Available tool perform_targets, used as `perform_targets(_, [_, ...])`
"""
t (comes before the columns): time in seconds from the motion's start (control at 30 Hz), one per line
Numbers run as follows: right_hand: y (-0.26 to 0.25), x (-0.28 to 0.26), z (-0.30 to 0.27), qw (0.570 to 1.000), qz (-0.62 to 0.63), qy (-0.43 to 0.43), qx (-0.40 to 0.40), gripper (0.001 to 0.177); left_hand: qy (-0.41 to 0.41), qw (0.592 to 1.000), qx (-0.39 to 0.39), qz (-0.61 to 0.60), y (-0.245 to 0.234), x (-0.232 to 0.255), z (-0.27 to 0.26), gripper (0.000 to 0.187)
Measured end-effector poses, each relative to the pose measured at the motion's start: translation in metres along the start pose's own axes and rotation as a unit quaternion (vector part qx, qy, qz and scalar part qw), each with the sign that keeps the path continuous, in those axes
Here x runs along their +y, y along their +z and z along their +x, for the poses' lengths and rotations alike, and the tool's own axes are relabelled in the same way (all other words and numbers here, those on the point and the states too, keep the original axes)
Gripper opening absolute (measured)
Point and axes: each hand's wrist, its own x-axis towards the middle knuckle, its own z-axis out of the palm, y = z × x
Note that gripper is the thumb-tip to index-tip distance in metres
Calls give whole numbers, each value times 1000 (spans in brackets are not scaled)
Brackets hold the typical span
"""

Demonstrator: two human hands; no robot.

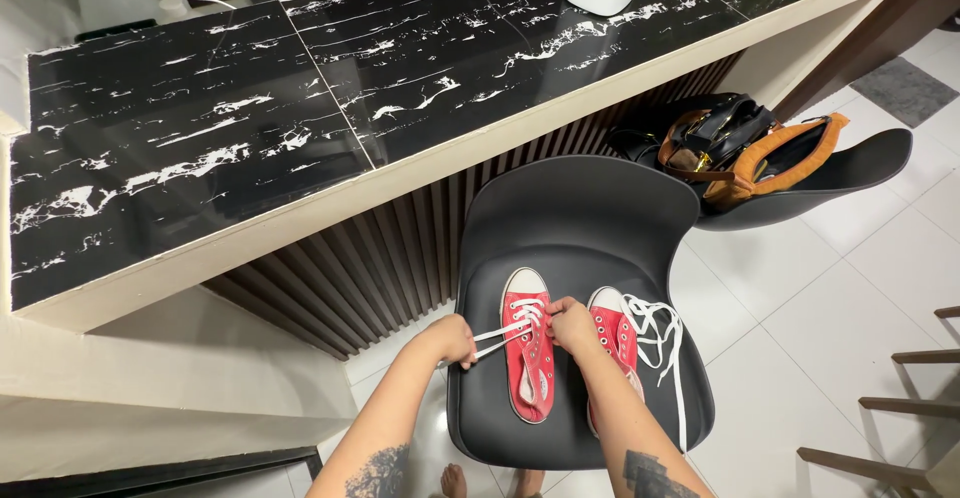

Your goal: The person threads white shoelaces through the eyelets of a pair of red canvas sneakers placed on a black chair. They pull the laces through each eyelet, adjust the length, and tie the laces into a knot.

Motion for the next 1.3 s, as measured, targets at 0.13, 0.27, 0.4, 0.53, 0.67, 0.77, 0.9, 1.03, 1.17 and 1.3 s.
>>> perform_targets(0.13, [1,-7,-9,999,30,-8,-14,20,31,999,8,-26,-6,17,-6,12])
perform_targets(0.27, [-3,-20,-32,991,3,-111,-81,20,53,998,-5,-46,-12,30,-8,7])
perform_targets(0.4, [2,-36,-53,985,-96,-106,-91,27,13,993,-105,-56,-6,29,-9,10])
perform_targets(0.53, [10,-39,-54,983,-113,-143,-33,16,14,993,112,25,13,27,-5,10])
perform_targets(0.67, [16,-31,-39,976,-114,-181,31,12,55,970,212,108,28,29,4,19])
perform_targets(0.77, [15,-26,-26,988,-59,-143,15,12,35,969,203,135,30,30,12,15])
perform_targets(0.9, [10,-32,-26,987,-14,-161,-21,14,4,985,147,90,13,26,18,20])
perform_targets(1.03, [8,-52,-46,962,-93,-210,-151,28,91,987,88,-102,-22,26,20,34])
perform_targets(1.17, [14,-72,-65,934,-194,-293,-59,25,201,951,61,-226,-52,52,17,36])
perform_targets(1.3, [3,-90,-58,937,-180,-297,33,38,301,879,95,-357,-71,94,11,33])
